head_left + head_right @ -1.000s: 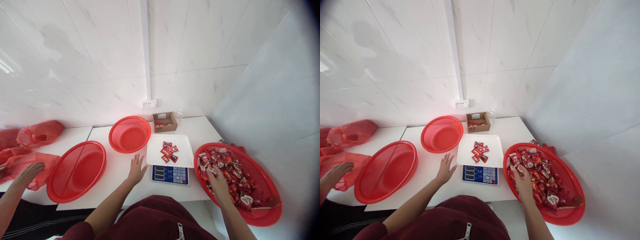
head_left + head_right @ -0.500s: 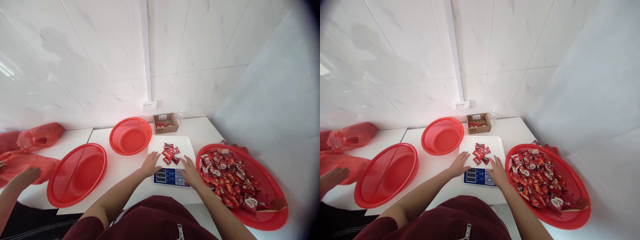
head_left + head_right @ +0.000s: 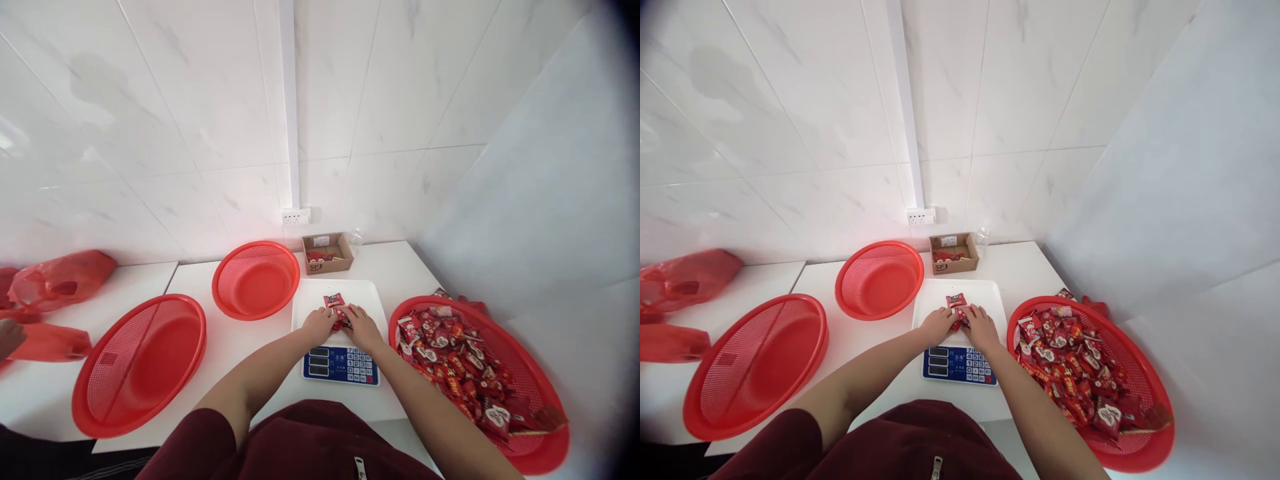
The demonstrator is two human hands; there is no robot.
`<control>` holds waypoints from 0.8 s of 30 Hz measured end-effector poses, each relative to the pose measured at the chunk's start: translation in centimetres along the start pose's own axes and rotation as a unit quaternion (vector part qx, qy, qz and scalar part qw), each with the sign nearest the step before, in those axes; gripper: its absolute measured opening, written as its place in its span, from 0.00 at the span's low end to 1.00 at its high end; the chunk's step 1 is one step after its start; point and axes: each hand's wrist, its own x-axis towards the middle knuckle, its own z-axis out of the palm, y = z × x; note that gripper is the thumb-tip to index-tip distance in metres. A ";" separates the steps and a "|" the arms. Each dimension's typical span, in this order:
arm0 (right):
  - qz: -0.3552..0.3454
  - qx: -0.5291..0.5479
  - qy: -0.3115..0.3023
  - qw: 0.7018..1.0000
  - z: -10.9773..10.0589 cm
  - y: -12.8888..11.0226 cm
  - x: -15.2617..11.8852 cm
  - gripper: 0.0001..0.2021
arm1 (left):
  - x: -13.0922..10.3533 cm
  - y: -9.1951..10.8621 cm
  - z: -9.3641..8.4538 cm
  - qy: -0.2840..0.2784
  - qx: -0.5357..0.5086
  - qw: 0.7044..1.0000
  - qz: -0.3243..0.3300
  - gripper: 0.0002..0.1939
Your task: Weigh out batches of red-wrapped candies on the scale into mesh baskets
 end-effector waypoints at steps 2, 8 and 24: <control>0.005 0.013 0.013 1.000 0.1 -0.1 -0.2 0.23 | 0.0 0.1 0.1 -0.008 -0.026 0.999 -0.022 0.13; 0.043 0.087 0.024 0.995 -0.3 -0.1 -0.2 0.18 | -0.4 -0.1 0.1 0.015 -0.170 0.978 -0.122 0.07; 0.054 0.486 -0.113 0.865 -2.1 -3.9 -3.6 0.19 | -4.1 2.0 -0.3 -0.044 -0.772 0.603 -0.197 0.21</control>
